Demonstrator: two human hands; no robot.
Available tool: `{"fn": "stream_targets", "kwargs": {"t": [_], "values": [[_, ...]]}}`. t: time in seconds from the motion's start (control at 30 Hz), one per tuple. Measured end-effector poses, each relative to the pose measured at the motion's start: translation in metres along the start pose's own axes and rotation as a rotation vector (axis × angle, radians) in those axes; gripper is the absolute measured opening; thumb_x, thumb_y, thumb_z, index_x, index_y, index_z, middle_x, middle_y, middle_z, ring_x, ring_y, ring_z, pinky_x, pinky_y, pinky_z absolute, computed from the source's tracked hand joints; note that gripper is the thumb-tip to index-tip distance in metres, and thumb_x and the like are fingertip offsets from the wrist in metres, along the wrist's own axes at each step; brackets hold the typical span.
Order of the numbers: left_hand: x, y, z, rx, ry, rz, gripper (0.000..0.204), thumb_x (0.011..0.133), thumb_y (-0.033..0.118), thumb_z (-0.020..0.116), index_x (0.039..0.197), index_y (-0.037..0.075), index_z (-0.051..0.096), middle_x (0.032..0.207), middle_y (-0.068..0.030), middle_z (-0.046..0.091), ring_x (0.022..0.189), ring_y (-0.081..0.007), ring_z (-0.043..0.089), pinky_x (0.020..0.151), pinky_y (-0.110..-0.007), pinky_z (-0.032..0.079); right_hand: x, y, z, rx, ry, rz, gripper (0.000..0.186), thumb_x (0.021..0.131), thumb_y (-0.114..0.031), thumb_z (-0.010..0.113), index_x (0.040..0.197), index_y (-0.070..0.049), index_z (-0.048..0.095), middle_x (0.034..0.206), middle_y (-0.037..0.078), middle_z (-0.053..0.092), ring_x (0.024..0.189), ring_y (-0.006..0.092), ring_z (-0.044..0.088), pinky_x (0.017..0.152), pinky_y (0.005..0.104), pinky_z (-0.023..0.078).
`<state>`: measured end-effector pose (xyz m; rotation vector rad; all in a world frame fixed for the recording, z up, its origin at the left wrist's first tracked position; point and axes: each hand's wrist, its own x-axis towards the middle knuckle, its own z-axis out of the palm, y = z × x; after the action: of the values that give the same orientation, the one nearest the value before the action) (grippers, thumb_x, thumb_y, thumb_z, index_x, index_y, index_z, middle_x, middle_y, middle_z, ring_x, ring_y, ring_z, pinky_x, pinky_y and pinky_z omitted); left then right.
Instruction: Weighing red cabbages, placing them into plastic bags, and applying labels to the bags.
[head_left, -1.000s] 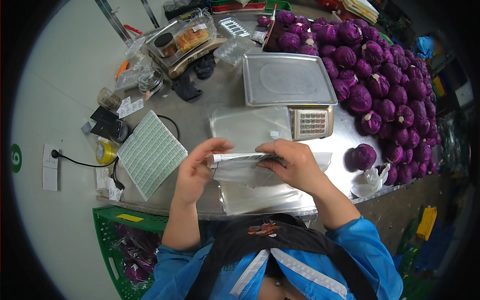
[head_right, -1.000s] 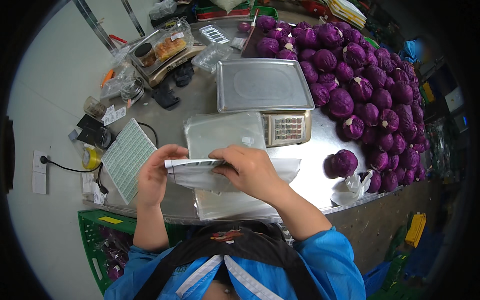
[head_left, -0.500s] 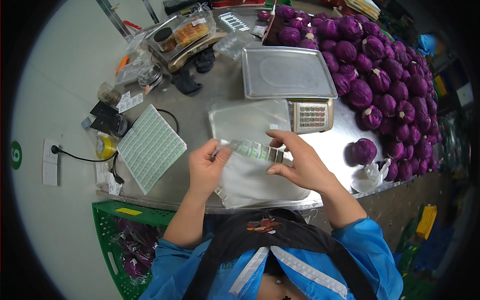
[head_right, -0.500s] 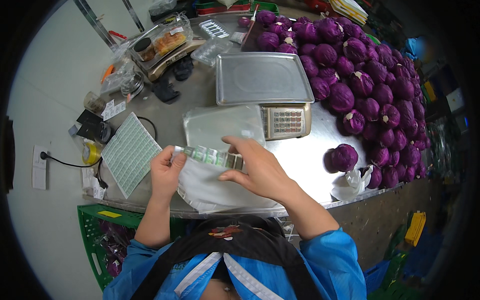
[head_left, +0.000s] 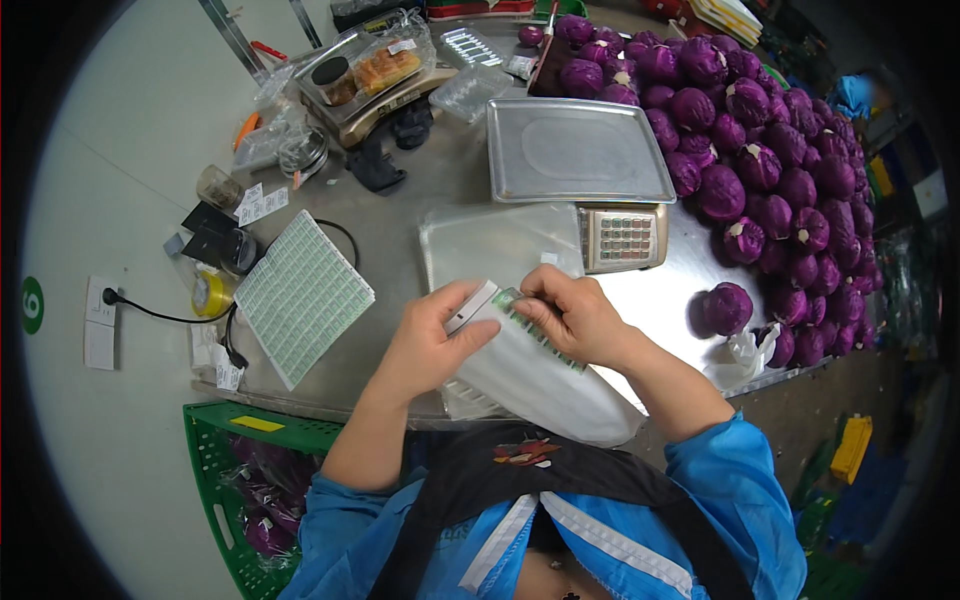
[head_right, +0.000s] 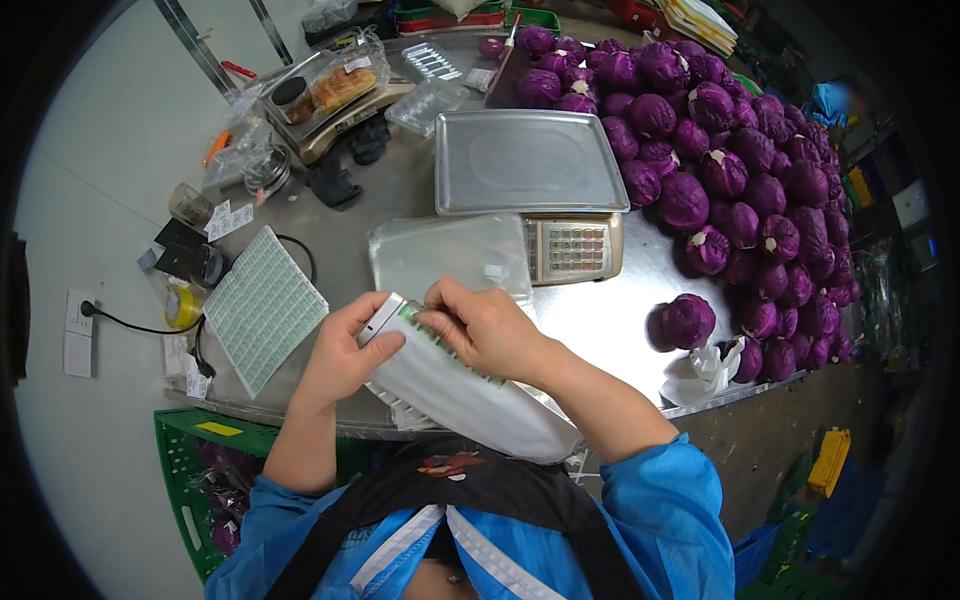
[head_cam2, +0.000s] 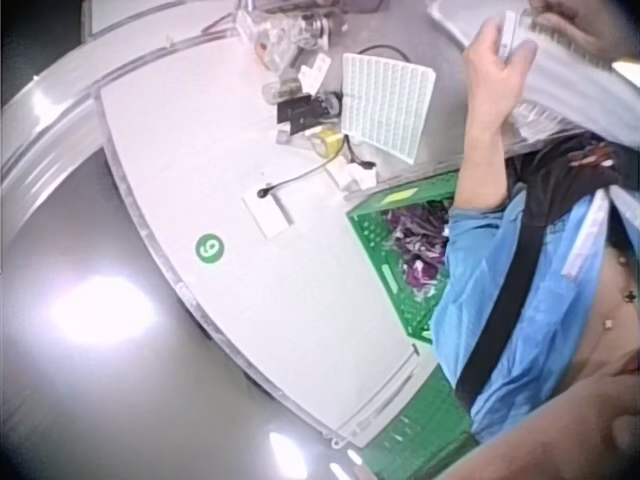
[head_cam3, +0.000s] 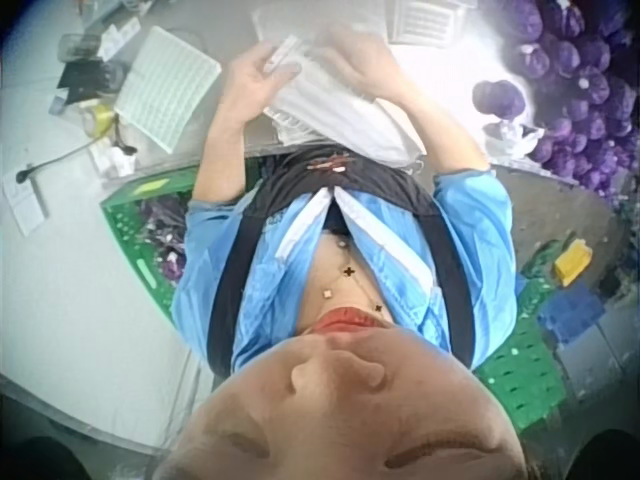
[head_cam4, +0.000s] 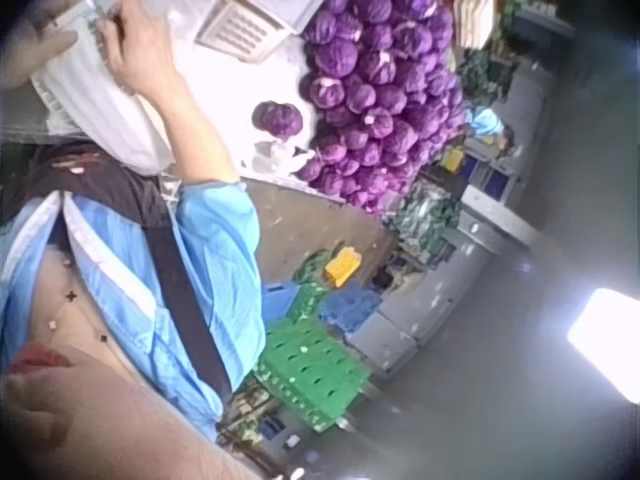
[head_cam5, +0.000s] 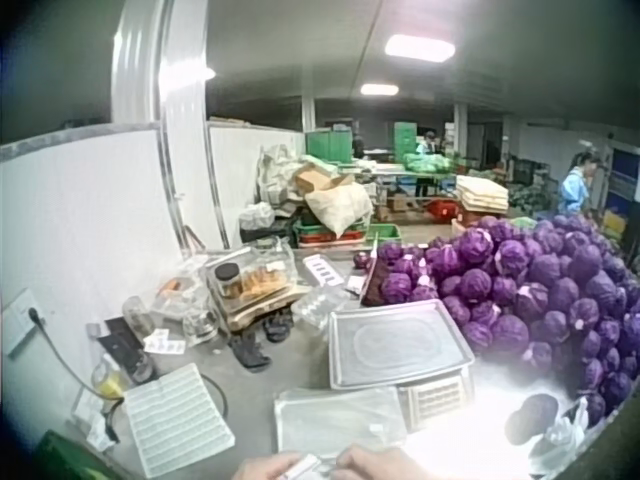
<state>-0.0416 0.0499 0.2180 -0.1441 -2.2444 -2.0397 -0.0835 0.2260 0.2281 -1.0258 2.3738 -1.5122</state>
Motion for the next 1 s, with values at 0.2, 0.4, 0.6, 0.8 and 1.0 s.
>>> {"fn": "stream_targets", "kwargs": {"t": [0.2, 0.4, 0.6, 0.8, 1.0], "values": [[-0.004, -0.017, -0.036, 0.208, -0.138, -0.081, 0.015, 0.074, 0.01, 0.064, 0.079, -0.002, 0.057, 0.066, -0.0033, 0.057, 0.062, -0.0063, 0.048, 0.056, -0.022, 0.039, -0.014, 0.018, 0.004, 0.065, 0.307, -0.03, 0.007, 0.083, -0.008, 0.053, 0.082, -0.004, 0.048, 0.06, 0.005, 0.052, 0.048, 0.0137, 0.048, 0.046, 0.024, 0.038], [0.0, -0.019, -0.052, -0.106, -0.145, -0.096, 0.012, 0.076, 0.007, 0.063, 0.082, -0.001, 0.058, 0.071, -0.001, 0.058, 0.067, -0.0059, 0.05, 0.062, -0.02, 0.04, -0.033, 0.046, 0.001, 0.705, 0.41, 0.228, 0.031, 0.081, -0.005, 0.056, 0.103, -0.004, 0.035, 0.088, 0.005, 0.049, 0.074, 0.0105, 0.05, 0.066, 0.0236, 0.043], [0.0, -0.021, -0.05, -0.115, -0.11, -0.095, 0.01, 0.076, 0.006, 0.062, 0.082, -0.001, 0.059, 0.073, -0.0017, 0.059, 0.067, -0.0069, 0.052, 0.063, -0.02, 0.041, -0.04, 0.02, 0.017, 0.786, 0.301, 0.236, 0.051, 0.071, 0.01, 0.059, 0.109, -0.004, 0.028, 0.101, 0.012, 0.049, 0.094, 0.0186, 0.054, 0.081, 0.0292, 0.045], [-0.013, -0.031, -0.097, 0.479, 0.783, 0.237, 0.007, 0.079, 0.0, 0.056, 0.083, -0.002, 0.06, 0.076, -0.0058, 0.062, 0.065, -0.0108, 0.055, 0.059, -0.024, 0.044, -0.046, 0.036, 0.01, 0.774, 0.394, 0.241, 0.048, 0.073, 0.011, 0.057, 0.109, -0.003, 0.029, 0.103, 0.013, 0.048, 0.089, 0.0183, 0.056, 0.074, 0.0267, 0.048], [-0.01, -0.041, -0.13, 1.101, 0.343, 0.43, 0.026, 0.061, -0.003, 0.058, 0.086, 0.003, 0.062, 0.085, -0.0122, 0.061, 0.082, -0.0293, 0.056, 0.073, -0.036, 0.043, -0.102, 0.161, 0.037, 0.268, 0.085, 0.91, 0.02, 0.085, -0.021, 0.052, 0.087, -0.002, 0.049, 0.063, 0.006, 0.055, 0.063, 0.0123, 0.056, 0.054, 0.023, 0.044]]}}
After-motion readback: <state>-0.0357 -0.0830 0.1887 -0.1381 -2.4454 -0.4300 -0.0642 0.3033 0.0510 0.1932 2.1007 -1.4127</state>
